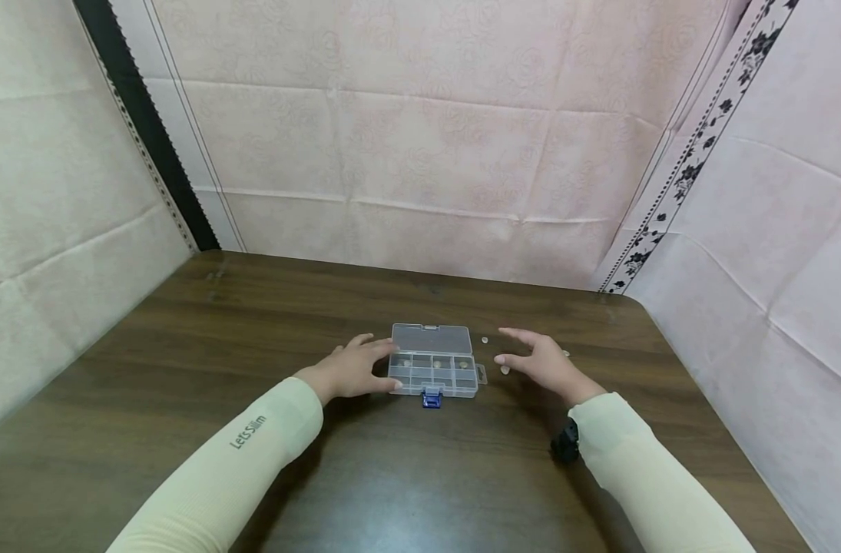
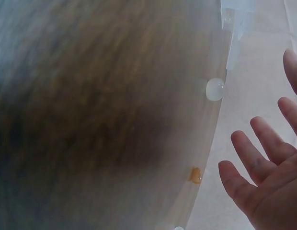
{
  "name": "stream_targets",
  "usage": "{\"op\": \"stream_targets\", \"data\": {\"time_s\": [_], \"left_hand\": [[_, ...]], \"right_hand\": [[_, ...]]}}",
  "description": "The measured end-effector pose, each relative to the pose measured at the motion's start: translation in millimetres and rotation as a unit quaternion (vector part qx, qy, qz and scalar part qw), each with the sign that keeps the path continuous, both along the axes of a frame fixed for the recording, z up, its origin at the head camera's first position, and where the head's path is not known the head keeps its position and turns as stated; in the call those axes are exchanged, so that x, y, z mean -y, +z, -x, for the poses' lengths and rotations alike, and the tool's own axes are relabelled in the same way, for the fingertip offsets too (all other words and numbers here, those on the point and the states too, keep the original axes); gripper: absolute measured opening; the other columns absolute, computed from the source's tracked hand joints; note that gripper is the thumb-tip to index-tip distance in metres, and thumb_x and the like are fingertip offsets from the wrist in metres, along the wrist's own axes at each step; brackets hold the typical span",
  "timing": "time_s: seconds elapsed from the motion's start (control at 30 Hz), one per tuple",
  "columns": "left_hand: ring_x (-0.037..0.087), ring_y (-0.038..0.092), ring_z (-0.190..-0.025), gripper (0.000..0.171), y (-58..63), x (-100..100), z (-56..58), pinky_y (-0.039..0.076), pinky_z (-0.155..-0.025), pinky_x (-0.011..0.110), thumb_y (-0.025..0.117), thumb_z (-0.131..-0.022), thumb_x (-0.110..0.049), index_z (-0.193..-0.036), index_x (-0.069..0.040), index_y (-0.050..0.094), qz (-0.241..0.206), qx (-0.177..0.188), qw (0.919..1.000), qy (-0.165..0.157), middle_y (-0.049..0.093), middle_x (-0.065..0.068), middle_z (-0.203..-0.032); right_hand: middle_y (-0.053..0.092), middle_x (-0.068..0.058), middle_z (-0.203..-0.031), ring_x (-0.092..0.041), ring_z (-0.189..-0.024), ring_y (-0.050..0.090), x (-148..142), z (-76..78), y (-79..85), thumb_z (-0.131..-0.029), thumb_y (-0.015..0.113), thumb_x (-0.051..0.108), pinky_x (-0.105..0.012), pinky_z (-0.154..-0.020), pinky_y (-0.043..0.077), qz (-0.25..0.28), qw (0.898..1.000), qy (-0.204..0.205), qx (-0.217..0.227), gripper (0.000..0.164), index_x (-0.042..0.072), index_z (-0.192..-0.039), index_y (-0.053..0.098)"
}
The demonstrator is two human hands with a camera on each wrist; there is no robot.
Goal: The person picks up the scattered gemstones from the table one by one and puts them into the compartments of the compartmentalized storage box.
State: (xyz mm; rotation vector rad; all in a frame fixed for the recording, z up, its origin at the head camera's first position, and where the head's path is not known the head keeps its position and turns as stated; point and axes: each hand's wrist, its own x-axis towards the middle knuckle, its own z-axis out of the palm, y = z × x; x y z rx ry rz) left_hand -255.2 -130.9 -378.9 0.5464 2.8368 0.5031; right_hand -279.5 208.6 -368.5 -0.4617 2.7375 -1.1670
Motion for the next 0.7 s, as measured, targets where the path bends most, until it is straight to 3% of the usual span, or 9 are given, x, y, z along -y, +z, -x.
{"op": "stream_targets", "data": {"time_s": [0.27, 0.7], "left_hand": [[0.033, 0.017, -0.146, 0.074, -0.5, 0.5, -0.1, 0.018, -0.108, 0.068, 0.061, -0.087, -0.058, -0.148, -0.023, 0.041, -0.002, -0.002, 1.0000, -0.001, 0.031, 0.000, -0.157], [0.033, 0.017, -0.146, 0.074, -0.2, 0.1, -0.3, 0.018, -0.107, 0.069, 0.062, -0.087, -0.058, -0.148, -0.022, 0.041, -0.004, -0.003, 1.0000, -0.001, 0.031, 0.001, -0.156]], "right_hand": [[0.049, -0.021, -0.142, -0.041, -0.134, 0.039, -3.2, 4.5, -4.4, -0.090, 0.068, 0.037, -0.058, -0.105, 0.034, -0.026, 1.000, -0.003, -0.001, 0.066, 0.008, -0.145, 0.045], [0.058, -0.019, -0.132, -0.037, -0.121, 0.051, -4.1, 12.1, -7.6, -0.089, 0.070, 0.032, -0.052, -0.097, 0.044, -0.043, 0.999, 0.013, 0.015, 0.057, 0.003, -0.135, 0.055]]}}
